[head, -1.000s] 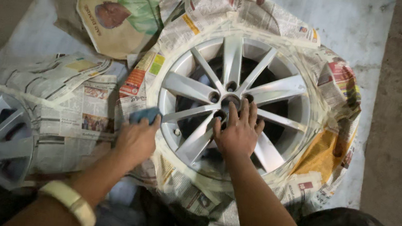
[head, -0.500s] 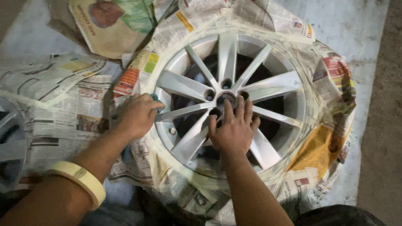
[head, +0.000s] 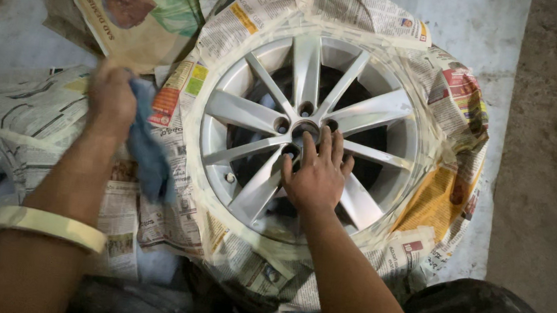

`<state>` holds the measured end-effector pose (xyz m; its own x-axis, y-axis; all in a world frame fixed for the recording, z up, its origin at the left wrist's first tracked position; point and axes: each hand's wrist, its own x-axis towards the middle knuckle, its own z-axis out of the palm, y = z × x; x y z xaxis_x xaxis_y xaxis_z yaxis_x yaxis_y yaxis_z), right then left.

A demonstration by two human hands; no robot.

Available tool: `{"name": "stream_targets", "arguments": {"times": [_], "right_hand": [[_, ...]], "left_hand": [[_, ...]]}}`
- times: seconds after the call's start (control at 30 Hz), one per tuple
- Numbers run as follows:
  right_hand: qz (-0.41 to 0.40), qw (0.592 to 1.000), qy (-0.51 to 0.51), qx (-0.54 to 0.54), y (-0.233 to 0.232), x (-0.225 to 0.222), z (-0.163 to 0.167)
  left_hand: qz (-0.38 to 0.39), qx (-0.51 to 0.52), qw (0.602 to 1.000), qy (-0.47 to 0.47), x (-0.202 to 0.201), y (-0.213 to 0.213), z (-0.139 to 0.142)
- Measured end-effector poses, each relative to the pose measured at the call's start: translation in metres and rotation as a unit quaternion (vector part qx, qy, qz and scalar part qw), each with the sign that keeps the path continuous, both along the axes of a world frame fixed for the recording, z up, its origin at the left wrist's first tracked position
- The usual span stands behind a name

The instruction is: The person wipes a silver alloy wheel with a blue cloth, moving around the spokes and center hub. The wheel rests on newspaper on the floor, and the person uses both hands to stabilize and wipe the surface.

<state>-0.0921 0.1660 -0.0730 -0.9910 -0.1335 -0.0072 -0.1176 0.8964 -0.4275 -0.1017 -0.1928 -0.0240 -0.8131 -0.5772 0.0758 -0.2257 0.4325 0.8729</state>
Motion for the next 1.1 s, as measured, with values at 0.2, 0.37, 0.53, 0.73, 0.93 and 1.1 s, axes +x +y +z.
{"name": "stream_targets", "arguments": {"times": [0.2, 0.37, 0.53, 0.73, 0.93, 1.1], "right_hand": [[0.002, 1.0, 0.001, 0.005, -0.003, 0.001, 0.003], [-0.001, 1.0, 0.001, 0.009, -0.005, 0.002, 0.001], [0.002, 1.0, -0.018, 0.023, -0.008, -0.001, 0.0], [0.001, 1.0, -0.016, 0.023, -0.009, 0.0, 0.002], [0.006, 1.0, -0.003, 0.021, -0.008, 0.0, -0.002], [0.005, 1.0, 0.0, 0.018, -0.009, -0.002, -0.004]], "left_hand": [[-0.243, -0.351, 0.893, -0.139, 0.027, 0.033, 0.006], [-0.274, -0.325, 0.857, -0.29, 0.04, 0.066, -0.004], [-0.255, -0.294, 0.869, -0.305, 0.033, 0.058, -0.007], [-0.26, -0.278, 0.866, -0.325, 0.027, 0.044, -0.026], [-0.08, -0.148, 0.937, -0.306, -0.001, 0.004, -0.027], [-0.012, -0.055, 0.994, 0.097, -0.02, 0.003, -0.012]]}}
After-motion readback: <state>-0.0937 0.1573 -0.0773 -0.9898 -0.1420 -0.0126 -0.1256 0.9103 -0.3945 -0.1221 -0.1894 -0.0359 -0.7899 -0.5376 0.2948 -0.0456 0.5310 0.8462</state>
